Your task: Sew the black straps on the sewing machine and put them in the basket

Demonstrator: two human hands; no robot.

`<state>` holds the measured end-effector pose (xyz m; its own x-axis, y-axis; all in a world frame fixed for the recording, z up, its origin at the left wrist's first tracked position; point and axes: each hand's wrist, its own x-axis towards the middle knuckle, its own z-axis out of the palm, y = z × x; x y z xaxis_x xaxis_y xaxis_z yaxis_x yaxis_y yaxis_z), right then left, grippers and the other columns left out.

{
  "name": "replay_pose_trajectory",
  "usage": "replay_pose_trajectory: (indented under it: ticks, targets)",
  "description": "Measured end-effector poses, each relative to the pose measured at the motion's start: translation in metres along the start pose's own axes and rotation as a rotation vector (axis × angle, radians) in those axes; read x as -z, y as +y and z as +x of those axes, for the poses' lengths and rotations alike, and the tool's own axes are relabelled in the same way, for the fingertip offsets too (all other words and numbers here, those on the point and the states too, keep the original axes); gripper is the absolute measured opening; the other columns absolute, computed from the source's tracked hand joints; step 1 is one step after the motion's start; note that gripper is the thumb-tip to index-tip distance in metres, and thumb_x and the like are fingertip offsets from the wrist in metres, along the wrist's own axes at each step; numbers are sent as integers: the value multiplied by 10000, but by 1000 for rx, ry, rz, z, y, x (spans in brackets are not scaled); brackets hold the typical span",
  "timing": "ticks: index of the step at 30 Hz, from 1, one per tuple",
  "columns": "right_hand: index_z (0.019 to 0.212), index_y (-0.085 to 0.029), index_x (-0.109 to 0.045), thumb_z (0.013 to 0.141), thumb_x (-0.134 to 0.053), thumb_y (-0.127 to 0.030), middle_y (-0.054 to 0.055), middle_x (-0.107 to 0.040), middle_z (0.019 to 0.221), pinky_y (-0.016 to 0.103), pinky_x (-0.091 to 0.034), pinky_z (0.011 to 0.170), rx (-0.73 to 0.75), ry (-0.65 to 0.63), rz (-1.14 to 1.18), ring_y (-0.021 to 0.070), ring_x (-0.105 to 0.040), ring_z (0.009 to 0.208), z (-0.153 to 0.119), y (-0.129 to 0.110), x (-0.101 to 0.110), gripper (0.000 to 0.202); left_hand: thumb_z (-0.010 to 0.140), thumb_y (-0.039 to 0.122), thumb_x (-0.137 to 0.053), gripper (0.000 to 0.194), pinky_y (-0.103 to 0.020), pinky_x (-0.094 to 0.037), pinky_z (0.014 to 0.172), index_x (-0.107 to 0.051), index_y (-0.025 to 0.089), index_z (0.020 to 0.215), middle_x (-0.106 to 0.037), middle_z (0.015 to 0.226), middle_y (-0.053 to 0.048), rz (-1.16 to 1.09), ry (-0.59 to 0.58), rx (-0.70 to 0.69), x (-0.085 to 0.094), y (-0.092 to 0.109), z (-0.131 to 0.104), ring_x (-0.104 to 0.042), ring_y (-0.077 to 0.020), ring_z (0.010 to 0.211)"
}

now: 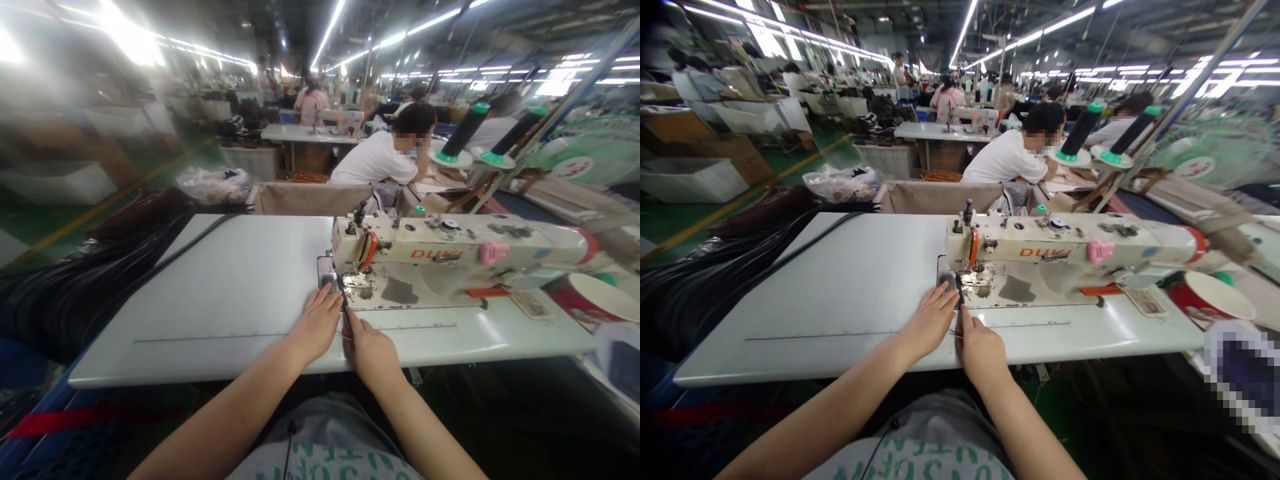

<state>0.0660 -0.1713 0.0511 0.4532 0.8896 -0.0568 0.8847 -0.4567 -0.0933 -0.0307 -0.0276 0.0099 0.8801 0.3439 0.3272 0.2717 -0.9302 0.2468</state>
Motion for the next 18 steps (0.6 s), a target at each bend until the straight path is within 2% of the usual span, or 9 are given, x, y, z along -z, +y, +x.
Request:
replay_pose_trajectory:
  ticks: [4,9,18]
  targets:
    - [1548,-167,-436,1006,-492,-244,135,-738,1138,300,-545,754,-1,27,24,229,-751,880,-1,2,-4,550,1026,159,-400,411,-477,-323,1250,-620,142,1372,-607,1471,-116,-22,16,-20,0,-1,3,-471,-253,1456]
    - [1555,-165,-421,997,-495,-230,129,-747,1124,297,-543,759,2,43,30,226,-753,879,-1,1,-2,567,1051,203,-370,444,-483,-302,1254,-570,144,1443,-557,1523,-122,45,21,-62,0,2,-3,-433,-257,1486]
    - [1556,-140,-421,986,-512,-226,127,-748,1126,318,-551,765,19,21,29,250,-757,920,0,2,1,584,1070,257,-371,438,-448,-296,1255,-573,116,1432,-563,1517,-122,66,39,-30,0,5,0,-446,-258,1474]
